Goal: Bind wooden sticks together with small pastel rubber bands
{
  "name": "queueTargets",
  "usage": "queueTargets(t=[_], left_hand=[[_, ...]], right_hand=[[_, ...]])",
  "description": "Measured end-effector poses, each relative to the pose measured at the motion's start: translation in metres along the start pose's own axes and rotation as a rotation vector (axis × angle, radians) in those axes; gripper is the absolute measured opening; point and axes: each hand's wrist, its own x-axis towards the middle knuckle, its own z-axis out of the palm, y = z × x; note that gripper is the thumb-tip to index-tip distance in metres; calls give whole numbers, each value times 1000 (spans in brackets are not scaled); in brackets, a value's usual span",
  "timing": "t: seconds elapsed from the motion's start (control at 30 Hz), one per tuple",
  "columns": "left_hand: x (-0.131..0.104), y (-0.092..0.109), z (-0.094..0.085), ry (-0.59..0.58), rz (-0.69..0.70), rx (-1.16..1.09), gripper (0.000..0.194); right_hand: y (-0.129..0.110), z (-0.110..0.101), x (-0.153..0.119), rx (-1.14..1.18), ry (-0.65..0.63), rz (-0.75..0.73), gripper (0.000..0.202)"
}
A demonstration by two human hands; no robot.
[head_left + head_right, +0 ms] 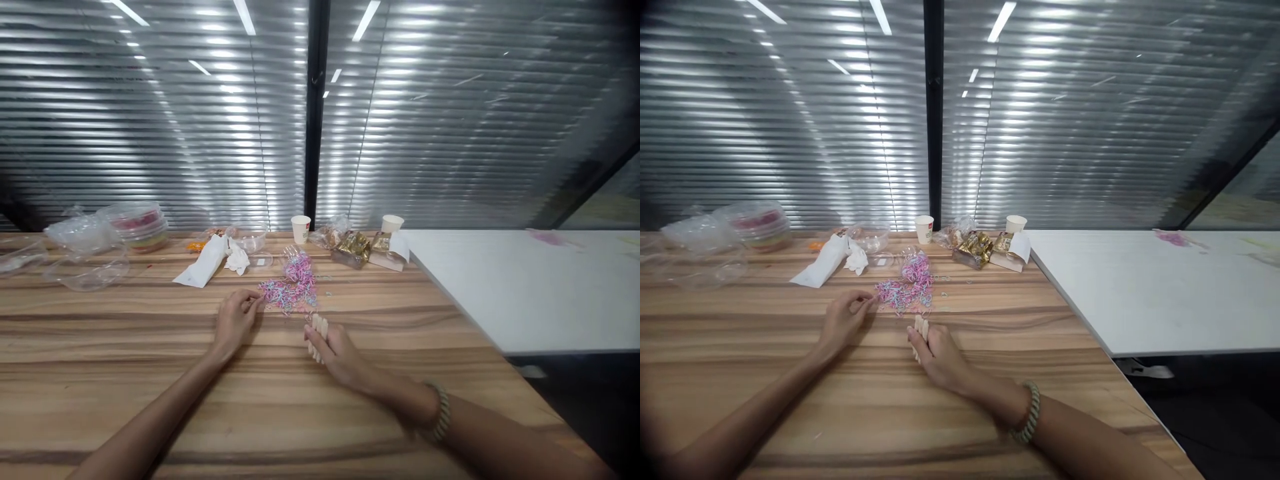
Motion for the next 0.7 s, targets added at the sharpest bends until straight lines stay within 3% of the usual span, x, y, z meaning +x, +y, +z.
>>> queueTargets(t=[0.13,0.3,0.7], left_hand=[[4,-7,-3,35,105,37,22],[-1,-1,2,-62,276,77,19],[-1,-3,8,-128,310,77,17]], right_hand=[[0,3,-1,-39,-22,14,68],[-2,3,2,-12,-35,-1,69],[-3,4,3,-130,18,-15,60]])
